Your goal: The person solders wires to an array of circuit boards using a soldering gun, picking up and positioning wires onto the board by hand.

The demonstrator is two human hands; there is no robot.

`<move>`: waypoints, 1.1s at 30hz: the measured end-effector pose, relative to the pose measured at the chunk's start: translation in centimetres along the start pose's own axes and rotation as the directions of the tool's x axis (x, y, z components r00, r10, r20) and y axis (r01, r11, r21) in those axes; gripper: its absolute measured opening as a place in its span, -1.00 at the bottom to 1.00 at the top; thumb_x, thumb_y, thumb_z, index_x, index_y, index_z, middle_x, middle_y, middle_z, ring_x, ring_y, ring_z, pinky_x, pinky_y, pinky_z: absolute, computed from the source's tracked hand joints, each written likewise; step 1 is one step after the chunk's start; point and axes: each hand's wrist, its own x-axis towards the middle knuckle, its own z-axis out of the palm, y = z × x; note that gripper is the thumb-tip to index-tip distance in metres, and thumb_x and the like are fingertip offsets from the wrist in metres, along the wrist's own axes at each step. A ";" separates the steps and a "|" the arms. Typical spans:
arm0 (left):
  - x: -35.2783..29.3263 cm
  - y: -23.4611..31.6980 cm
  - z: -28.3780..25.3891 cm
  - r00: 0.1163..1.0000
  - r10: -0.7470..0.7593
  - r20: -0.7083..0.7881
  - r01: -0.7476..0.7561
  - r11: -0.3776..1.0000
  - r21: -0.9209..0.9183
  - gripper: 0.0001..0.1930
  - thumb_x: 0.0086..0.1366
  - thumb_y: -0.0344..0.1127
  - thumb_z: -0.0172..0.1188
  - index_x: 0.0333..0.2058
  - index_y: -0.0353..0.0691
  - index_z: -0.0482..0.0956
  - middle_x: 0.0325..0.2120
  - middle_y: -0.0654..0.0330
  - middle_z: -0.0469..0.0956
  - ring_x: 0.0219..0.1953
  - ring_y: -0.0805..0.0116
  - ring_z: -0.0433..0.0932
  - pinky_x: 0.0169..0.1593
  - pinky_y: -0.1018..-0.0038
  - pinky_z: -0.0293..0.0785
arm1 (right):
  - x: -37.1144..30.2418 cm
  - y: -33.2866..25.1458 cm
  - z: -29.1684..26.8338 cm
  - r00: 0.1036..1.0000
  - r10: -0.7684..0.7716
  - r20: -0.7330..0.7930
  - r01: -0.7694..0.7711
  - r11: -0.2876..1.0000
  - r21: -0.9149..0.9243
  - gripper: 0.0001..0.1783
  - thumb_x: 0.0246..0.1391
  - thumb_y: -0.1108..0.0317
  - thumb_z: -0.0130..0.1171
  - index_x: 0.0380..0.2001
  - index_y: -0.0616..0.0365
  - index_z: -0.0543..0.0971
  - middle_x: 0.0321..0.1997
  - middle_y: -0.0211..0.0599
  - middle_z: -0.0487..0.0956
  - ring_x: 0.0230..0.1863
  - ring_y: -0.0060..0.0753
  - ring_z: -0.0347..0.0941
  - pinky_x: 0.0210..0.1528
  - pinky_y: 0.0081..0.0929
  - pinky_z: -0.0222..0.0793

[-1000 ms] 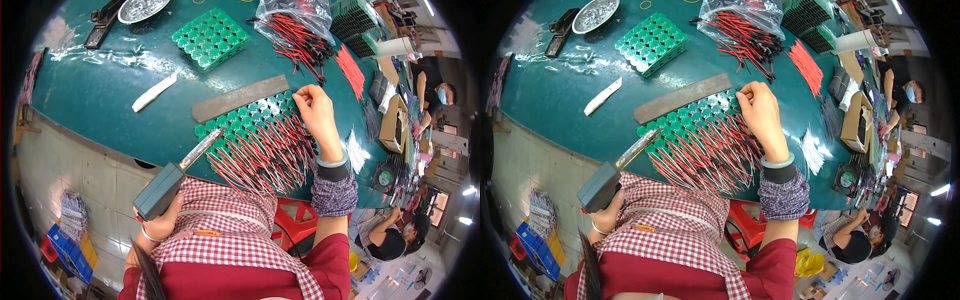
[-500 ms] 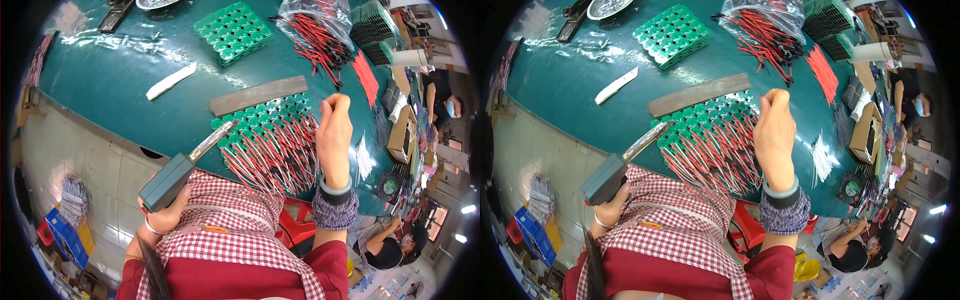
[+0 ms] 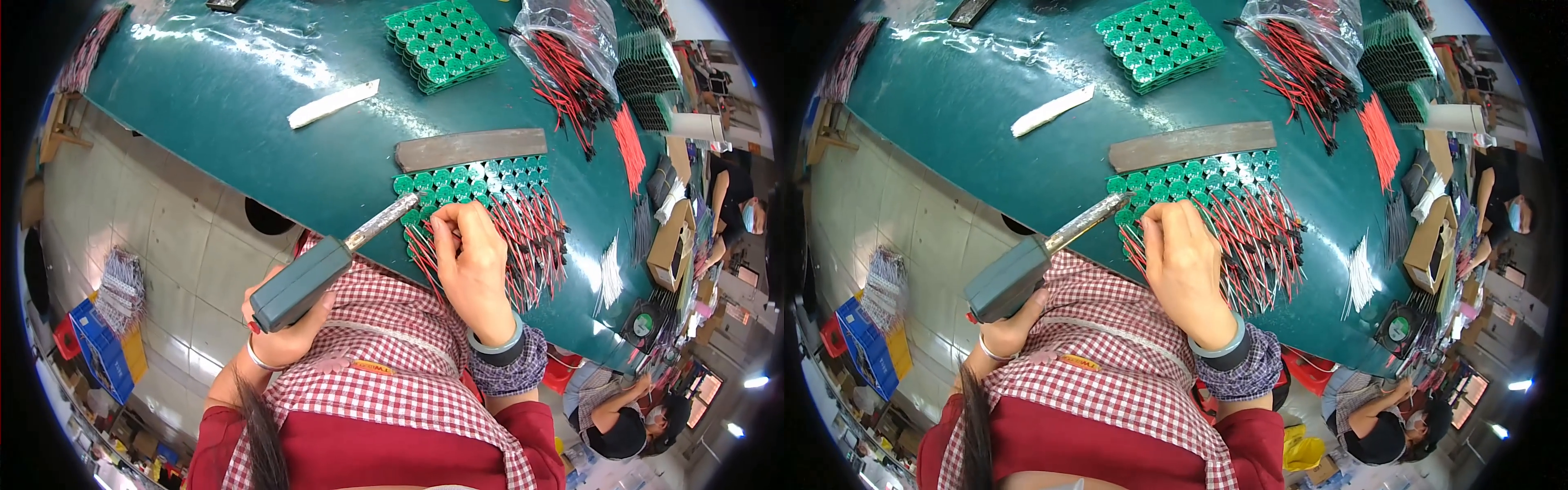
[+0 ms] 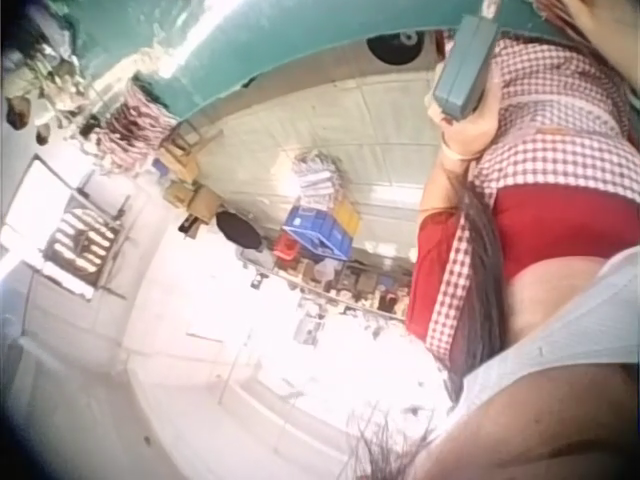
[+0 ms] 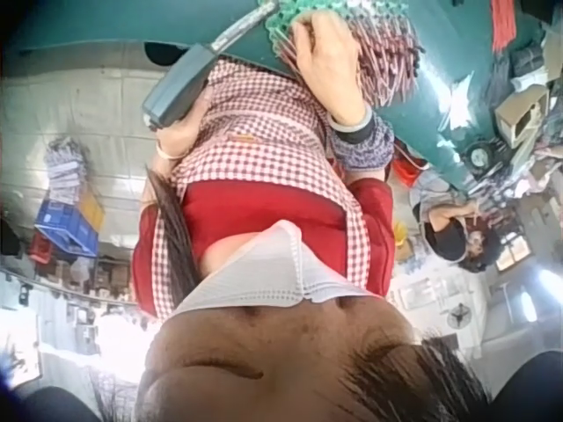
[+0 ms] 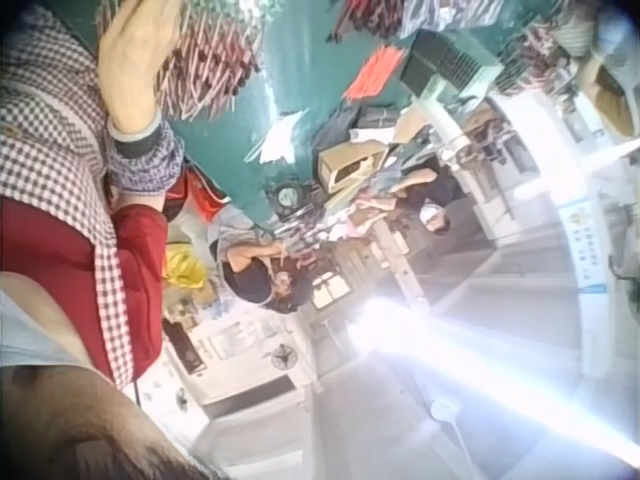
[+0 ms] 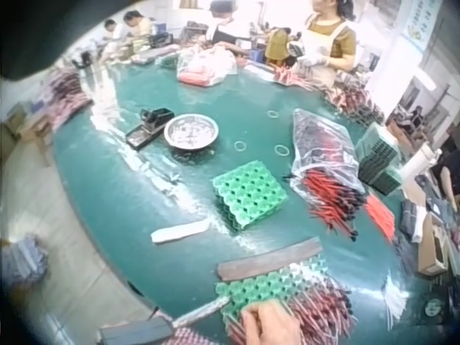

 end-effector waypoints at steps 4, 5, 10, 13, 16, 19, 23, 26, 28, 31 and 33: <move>0.6 0.6 0.0 0.998 0.062 0.012 -0.062 0.997 0.034 -0.76 0.04 -0.51 0.36 -0.25 -0.36 0.64 -0.42 0.12 0.61 -0.49 0.32 0.61 -0.39 0.50 0.50 | 0.2 0.4 0.4 1.000 -0.011 -0.028 0.010 0.998 -0.055 -0.85 0.05 0.62 0.20 -0.35 0.25 0.43 -0.41 -0.12 0.46 -0.44 -0.04 0.45 -0.44 -0.20 0.35; 0.6 0.5 0.0 0.998 0.066 0.024 -0.067 0.997 0.043 -0.76 0.03 -0.52 0.36 -0.26 -0.36 0.64 -0.43 0.12 0.60 -0.49 0.33 0.60 -0.40 0.51 0.50 | 0.2 0.5 0.4 0.999 -0.015 -0.037 0.012 0.998 -0.067 -0.85 0.05 0.62 0.20 -0.35 0.25 0.43 -0.41 -0.12 0.46 -0.44 -0.04 0.45 -0.44 -0.20 0.35; 0.6 0.2 0.2 0.997 0.082 -0.002 -0.082 0.996 0.021 -0.75 0.01 -0.53 0.37 -0.26 -0.36 0.64 -0.44 0.14 0.60 -0.50 0.35 0.60 -0.41 0.52 0.50 | 0.2 0.6 0.6 0.999 -0.027 -0.047 0.022 0.994 -0.103 -0.85 0.04 0.61 0.21 -0.36 0.25 0.43 -0.42 -0.14 0.46 -0.44 -0.05 0.45 -0.43 -0.21 0.36; 0.8 0.5 0.0 0.994 0.104 0.037 -0.106 0.993 0.053 -0.73 0.00 -0.54 0.37 -0.26 -0.37 0.63 -0.44 0.15 0.60 -0.50 0.37 0.60 -0.41 0.52 0.50 | 0.2 0.6 0.7 0.999 -0.030 -0.045 0.025 0.992 -0.120 -0.84 0.03 0.61 0.21 -0.35 0.24 0.44 -0.41 -0.15 0.46 -0.44 -0.06 0.46 -0.42 -0.22 0.36; 0.8 0.4 0.0 0.994 0.101 0.051 -0.104 0.993 0.055 -0.73 -0.01 -0.55 0.37 -0.26 -0.37 0.62 -0.44 0.16 0.60 -0.50 0.38 0.60 -0.41 0.53 0.49 | 0.2 0.7 0.7 0.998 -0.041 -0.046 0.034 0.990 -0.139 -0.84 0.03 0.61 0.22 -0.35 0.23 0.44 -0.41 -0.16 0.46 -0.43 -0.07 0.46 -0.41 -0.23 0.37; 0.9 0.3 -0.1 0.991 0.120 0.063 -0.125 0.989 0.074 -0.73 -0.01 -0.56 0.37 -0.26 -0.37 0.62 -0.45 0.17 0.60 -0.50 0.38 0.60 -0.41 0.53 0.49 | 0.2 0.7 0.9 0.997 -0.059 -0.052 0.050 0.986 -0.156 -0.83 0.03 0.61 0.22 -0.34 0.22 0.44 -0.41 -0.17 0.46 -0.42 -0.08 0.46 -0.41 -0.23 0.37; 0.9 0.3 -0.2 0.990 0.122 0.068 -0.126 0.990 0.065 -0.72 -0.02 -0.56 0.38 -0.26 -0.37 0.62 -0.46 0.16 0.59 -0.51 0.36 0.60 -0.41 0.52 0.50 | 0.3 0.7 0.9 0.996 -0.065 -0.054 0.054 0.983 -0.173 -0.83 0.02 0.60 0.23 -0.34 0.21 0.44 -0.41 -0.17 0.46 -0.42 -0.08 0.46 -0.40 -0.24 0.38; 0.9 0.5 -0.3 0.989 0.135 0.063 -0.140 0.987 0.075 -0.73 -0.01 -0.55 0.38 -0.27 -0.38 0.62 -0.45 0.15 0.59 -0.50 0.34 0.61 -0.41 0.52 0.51 | 0.2 0.6 0.9 0.996 -0.073 -0.053 0.062 0.981 -0.182 -0.83 0.02 0.60 0.23 -0.34 0.21 0.44 -0.41 -0.18 0.46 -0.42 -0.08 0.46 -0.40 -0.24 0.38; 0.8 0.6 -0.3 0.988 0.147 0.051 -0.151 0.984 0.090 -0.73 -0.01 -0.55 0.38 -0.27 -0.38 0.62 -0.45 0.14 0.60 -0.50 0.33 0.61 -0.40 0.52 0.51 | 0.2 0.6 0.9 0.996 -0.069 -0.049 0.060 0.982 -0.178 -0.83 0.03 0.60 0.22 -0.34 0.21 0.44 -0.40 -0.18 0.46 -0.41 -0.08 0.46 -0.39 -0.24 0.38; 0.6 0.7 -0.4 0.994 0.103 0.047 -0.107 0.991 0.080 -0.74 -0.01 -0.54 0.38 -0.27 -0.39 0.63 -0.43 0.13 0.61 -0.48 0.32 0.63 -0.38 0.52 0.53 | 0.2 0.6 0.8 0.997 -0.068 -0.045 0.059 0.981 -0.184 -0.83 0.03 0.59 0.22 -0.33 0.21 0.44 -0.40 -0.18 0.45 -0.41 -0.07 0.46 -0.39 -0.23 0.38; 0.6 0.7 -0.4 0.993 0.110 0.040 -0.113 0.990 0.088 -0.73 -0.01 -0.53 0.39 -0.27 -0.38 0.63 -0.41 0.11 0.62 -0.46 0.32 0.64 -0.38 0.52 0.54 | 0.3 0.6 0.8 0.997 -0.070 -0.046 0.060 0.980 -0.191 -0.83 0.03 0.59 0.22 -0.33 0.21 0.44 -0.40 -0.18 0.45 -0.41 -0.07 0.46 -0.39 -0.23 0.38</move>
